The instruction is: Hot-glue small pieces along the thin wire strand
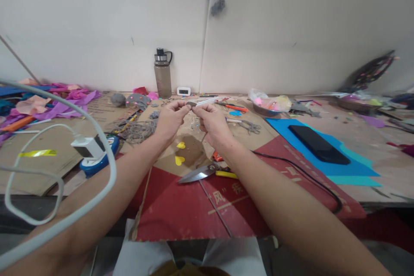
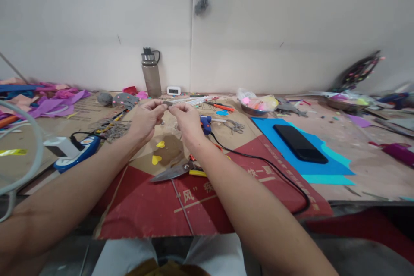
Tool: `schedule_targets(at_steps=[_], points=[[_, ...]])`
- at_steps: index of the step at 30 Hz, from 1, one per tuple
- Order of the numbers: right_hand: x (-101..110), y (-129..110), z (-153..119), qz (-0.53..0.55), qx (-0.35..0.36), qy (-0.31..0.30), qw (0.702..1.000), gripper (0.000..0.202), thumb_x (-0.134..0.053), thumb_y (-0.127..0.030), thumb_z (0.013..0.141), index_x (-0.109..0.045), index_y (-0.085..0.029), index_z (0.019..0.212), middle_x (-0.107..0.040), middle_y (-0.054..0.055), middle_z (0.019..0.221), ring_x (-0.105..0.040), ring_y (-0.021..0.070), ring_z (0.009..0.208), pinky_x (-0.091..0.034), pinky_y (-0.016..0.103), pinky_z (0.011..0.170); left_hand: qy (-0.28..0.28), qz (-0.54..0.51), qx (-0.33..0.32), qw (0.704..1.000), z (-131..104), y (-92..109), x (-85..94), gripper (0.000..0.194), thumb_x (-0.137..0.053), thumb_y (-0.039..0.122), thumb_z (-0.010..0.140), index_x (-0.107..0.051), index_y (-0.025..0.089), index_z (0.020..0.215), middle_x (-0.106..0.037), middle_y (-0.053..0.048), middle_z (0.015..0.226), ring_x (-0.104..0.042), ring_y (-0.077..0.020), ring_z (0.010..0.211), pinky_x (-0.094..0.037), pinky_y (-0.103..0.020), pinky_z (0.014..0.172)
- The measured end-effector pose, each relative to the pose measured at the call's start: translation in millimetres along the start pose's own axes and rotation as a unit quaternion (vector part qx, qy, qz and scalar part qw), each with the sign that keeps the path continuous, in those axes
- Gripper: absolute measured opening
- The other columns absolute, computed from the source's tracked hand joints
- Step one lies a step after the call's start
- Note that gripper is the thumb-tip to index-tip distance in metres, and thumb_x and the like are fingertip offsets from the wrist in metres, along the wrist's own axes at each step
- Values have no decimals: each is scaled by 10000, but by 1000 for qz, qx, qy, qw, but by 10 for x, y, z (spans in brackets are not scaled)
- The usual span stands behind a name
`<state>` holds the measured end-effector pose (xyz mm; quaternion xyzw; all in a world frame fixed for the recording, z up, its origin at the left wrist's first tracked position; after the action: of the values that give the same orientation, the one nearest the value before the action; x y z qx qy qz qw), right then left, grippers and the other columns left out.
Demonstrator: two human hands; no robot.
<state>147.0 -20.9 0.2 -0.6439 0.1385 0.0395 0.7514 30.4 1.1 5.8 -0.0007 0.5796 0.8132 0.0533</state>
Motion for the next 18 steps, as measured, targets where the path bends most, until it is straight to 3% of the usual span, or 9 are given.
schedule_targets(at_steps=[5, 10, 14, 18], points=[[13, -53, -29, 11, 5, -3, 1000, 180, -651, -281, 620, -531, -203, 730, -395, -99, 532, -214, 40, 410, -167, 210, 393, -40, -40, 12, 998, 0, 6, 4, 125, -665, 263, 656, -594, 168, 696, -391, 65, 535, -306, -49, 453, -235, -191, 413], [63, -50, 17, -58, 57, 9, 997, 130, -617, -292, 628, -561, -182, 670, -507, -48, 595, -277, 49, 452, -210, 215, 425, -92, -45, 32, 994, 21, 17, 35, 122, -673, 254, 647, -616, 147, 651, -505, 17, 576, -381, -59, 479, -287, -192, 418], [116, -34, 76, -113, 86, 8, 990, 99, -599, -267, 620, -548, -183, 606, -453, -64, 533, -287, 58, 462, -221, 226, 450, -124, -2, 38, 992, 59, 21, 79, 175, -663, 303, 673, -641, 132, 649, -594, -29, 637, -430, -68, 495, -334, -201, 433], [153, -53, 83, -177, 94, 12, 980, 97, -596, -256, 619, -534, -183, 603, -435, -71, 512, -319, 66, 466, -232, 229, 459, -119, 101, 7, 988, 76, 38, 99, 147, -658, 272, 658, -655, 126, 638, -559, 1, 543, -417, -59, 448, -316, -199, 429]])
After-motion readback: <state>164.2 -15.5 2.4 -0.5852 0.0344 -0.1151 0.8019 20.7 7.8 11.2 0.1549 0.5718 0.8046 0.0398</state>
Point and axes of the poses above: each hand's wrist, its own z-axis towards the middle knuckle, its own x-axis out of the back of the hand, y = z × x, the point moved 2 cm from there along z, towards the middle knuckle
